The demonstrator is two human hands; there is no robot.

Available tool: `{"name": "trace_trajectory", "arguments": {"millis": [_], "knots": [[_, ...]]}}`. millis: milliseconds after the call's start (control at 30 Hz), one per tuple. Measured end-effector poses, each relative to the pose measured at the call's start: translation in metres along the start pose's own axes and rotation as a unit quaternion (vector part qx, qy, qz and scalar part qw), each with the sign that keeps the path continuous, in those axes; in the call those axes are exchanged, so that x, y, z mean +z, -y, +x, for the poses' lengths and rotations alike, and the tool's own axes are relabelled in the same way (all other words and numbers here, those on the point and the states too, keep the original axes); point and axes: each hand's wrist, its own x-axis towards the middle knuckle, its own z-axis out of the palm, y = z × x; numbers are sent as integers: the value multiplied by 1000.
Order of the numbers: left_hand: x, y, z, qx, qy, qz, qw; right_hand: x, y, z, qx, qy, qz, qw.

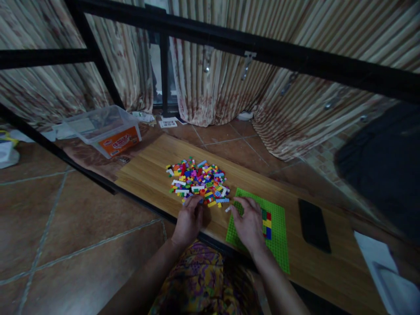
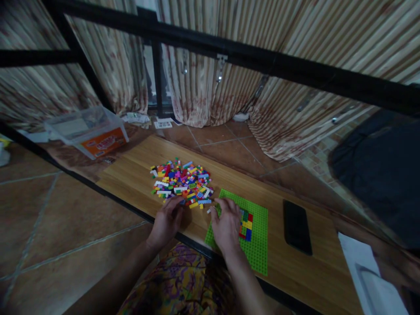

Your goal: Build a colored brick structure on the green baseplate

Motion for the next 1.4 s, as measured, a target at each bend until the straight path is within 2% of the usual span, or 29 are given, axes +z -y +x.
{"name": "trace_trajectory", "arguments": {"millis": [133,300,500,700,900,1067,1167,1333,1400], "knots": [[0,0,0,2,4,2,1000,11,2,1,-2,25,-39,999],[1,3,-1,7,8,3,1000,10,1,-3,-19,40,-73,996],[0,2,0,12,13,10,1000,19,13,-11,-43,16,-88,995],[-2,1,4,31,12,25,999,34,29,-28,-12,21,-8,1000],[0,6,3,50,5,46,998,14,26,-44,19,14,99,995],[1,7,3,42,7,45,998,-8,17,-65,74,14,130,989],[-1,6,3,33,4,39,999,-20,7,-81,122,-14,136,983],[0,-8,-6,54,-21,17,998,-34,-13,-88,261,-111,178,942],[8,-19,-12,62,9,-1,998,-36,-17,-81,294,-140,183,928]]}}
